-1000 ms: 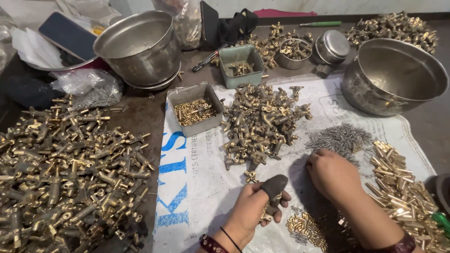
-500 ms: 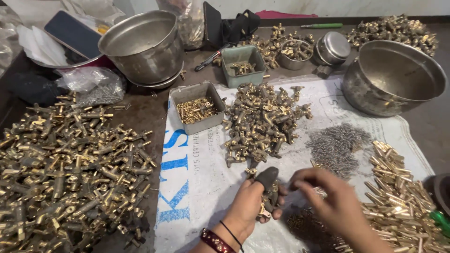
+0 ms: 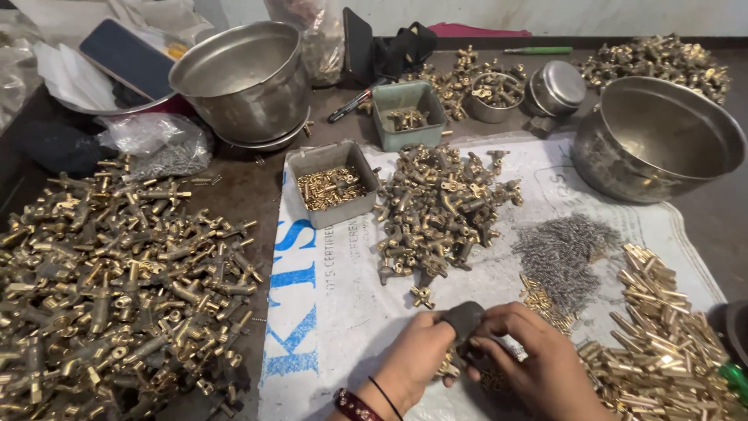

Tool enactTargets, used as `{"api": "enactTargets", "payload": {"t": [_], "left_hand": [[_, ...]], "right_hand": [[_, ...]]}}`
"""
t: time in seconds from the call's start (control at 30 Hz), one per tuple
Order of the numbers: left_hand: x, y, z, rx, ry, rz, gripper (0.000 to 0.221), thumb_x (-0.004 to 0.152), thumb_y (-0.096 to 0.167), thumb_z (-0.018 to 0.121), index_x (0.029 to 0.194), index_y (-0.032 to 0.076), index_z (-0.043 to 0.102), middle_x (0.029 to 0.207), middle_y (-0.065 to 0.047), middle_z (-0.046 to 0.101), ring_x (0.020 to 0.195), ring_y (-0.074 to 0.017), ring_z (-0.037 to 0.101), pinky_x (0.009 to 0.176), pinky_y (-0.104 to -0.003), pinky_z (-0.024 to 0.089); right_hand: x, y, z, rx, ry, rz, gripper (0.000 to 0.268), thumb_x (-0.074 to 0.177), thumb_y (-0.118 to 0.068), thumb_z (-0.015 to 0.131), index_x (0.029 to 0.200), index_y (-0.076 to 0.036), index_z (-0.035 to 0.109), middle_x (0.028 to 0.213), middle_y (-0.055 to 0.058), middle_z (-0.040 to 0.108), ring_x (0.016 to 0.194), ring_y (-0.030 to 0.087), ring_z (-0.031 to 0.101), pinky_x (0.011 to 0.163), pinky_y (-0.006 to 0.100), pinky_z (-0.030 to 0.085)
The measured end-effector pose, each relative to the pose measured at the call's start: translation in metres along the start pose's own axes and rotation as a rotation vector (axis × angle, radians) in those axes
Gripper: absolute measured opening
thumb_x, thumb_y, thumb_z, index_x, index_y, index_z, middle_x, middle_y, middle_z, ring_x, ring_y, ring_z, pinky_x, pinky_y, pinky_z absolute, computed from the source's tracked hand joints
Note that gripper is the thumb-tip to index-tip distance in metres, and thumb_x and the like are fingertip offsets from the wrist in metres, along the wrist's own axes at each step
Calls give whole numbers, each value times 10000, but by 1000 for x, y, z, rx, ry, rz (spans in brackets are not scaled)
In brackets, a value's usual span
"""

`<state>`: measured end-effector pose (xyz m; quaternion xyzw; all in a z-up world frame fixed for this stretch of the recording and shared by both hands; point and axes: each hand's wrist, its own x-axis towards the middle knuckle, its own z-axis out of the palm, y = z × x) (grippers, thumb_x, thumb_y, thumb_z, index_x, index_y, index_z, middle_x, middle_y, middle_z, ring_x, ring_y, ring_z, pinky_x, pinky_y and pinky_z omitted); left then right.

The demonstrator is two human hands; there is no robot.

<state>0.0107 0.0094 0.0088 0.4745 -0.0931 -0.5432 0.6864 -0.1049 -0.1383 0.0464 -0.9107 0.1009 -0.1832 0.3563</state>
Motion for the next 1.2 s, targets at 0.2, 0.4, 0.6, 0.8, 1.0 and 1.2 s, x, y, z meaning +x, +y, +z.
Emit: {"api": "enactTargets", "payload": {"t": [0.2,0.4,0.6,0.8,1.0,1.2], "left_hand": [[3,-9,1,-4,3,21,367,1020,368,555,1012,44,729,760,-35,727,499,-129,645,373,-258,390],[9,-19,2,283,-49,103,267,975,301,766,1026,47,702,769,-16,710,624,-52,572,559,-218,433],[20,-37,-11,213,-73,282,287,984,276,752,985,-11,764,821,5,718,721,-25,594,638,-203,451],[-12,20,26,304,301,292,385,757,128,849,1113,139,704,786,55,655,610,-4,525,532,-201,428],[-19,17,24,428,240,403,295,845,71,732,1135,92,785,783,33,688,597,-12,482,538,-216,423],[-24,26,30,557,265,326,359,779,34,652,1105,121,776,774,19,715,605,-43,532,583,-235,495]], "right_hand": [[23,1,-17,26,-261,314,208,782,-139,832,928,-72,699,843,24,746,836,149,741,759,309,611],[83,13,-18,33,-190,166,201,816,-153,765,1012,-105,766,955,21,803,857,186,779,758,322,611],[88,16,17,-545,-90,6,365,846,-247,670,1193,-148,719,1024,106,695,957,322,695,775,408,560],[56,43,-24,43,-52,294,251,878,-163,708,1100,-59,759,978,65,772,877,179,777,758,319,603],[32,21,-37,289,-78,593,255,875,-155,719,1103,-54,771,917,136,812,819,232,734,709,368,565],[2,2,-17,-470,-301,125,291,775,-324,799,1002,-145,766,1013,66,694,896,317,686,755,423,567]]}}
